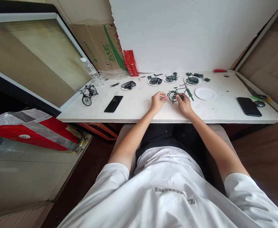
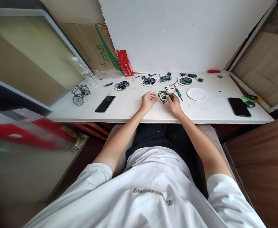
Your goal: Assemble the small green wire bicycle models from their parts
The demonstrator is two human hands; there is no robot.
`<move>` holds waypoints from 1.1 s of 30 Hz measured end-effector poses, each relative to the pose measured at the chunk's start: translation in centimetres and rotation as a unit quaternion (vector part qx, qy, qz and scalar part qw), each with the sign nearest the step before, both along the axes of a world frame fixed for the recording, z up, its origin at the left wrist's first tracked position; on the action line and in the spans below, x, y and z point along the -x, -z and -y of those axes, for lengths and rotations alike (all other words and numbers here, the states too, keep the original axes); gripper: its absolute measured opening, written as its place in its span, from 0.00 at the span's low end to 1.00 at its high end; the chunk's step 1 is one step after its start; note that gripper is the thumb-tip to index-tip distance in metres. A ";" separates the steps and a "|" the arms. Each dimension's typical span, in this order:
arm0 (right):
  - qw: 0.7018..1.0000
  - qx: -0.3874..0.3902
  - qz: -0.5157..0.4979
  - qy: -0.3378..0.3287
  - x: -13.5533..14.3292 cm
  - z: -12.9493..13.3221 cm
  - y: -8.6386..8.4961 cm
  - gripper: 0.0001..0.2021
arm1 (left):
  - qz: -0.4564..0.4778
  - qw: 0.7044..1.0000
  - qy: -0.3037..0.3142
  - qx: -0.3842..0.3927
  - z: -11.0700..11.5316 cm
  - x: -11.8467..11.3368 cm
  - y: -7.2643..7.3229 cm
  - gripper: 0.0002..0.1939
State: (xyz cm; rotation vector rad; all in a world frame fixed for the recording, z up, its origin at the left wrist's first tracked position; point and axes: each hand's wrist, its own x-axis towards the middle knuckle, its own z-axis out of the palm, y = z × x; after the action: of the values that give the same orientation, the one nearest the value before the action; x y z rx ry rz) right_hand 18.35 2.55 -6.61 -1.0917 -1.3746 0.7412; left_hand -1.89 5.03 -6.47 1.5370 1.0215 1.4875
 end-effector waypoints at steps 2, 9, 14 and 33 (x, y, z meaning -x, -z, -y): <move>1.000 -0.002 0.000 -0.002 0.0 0.1 -0.1 0.26 | 0.002 1.000 0.000 0.010 -0.1 0.0 0.1 0.09; 1.000 0.001 -0.003 -0.003 0.0 0.3 -0.3 0.27 | 0.035 0.999 0.015 0.019 -0.4 -0.1 0.2 0.09; 1.000 0.004 0.001 -0.004 0.0 0.3 -0.3 0.27 | 0.032 0.999 0.021 0.005 -0.6 -0.1 0.5 0.09; 1.000 0.019 0.000 -0.002 0.3 0.8 -1.1 0.27 | -0.015 1.000 -0.002 0.013 -0.2 -0.1 -0.1 0.08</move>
State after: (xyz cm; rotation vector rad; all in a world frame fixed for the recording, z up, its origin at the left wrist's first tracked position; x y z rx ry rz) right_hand 18.04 1.72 -5.49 -1.1188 -1.3671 0.7722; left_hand -1.84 5.18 -6.35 1.5439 1.0595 1.4517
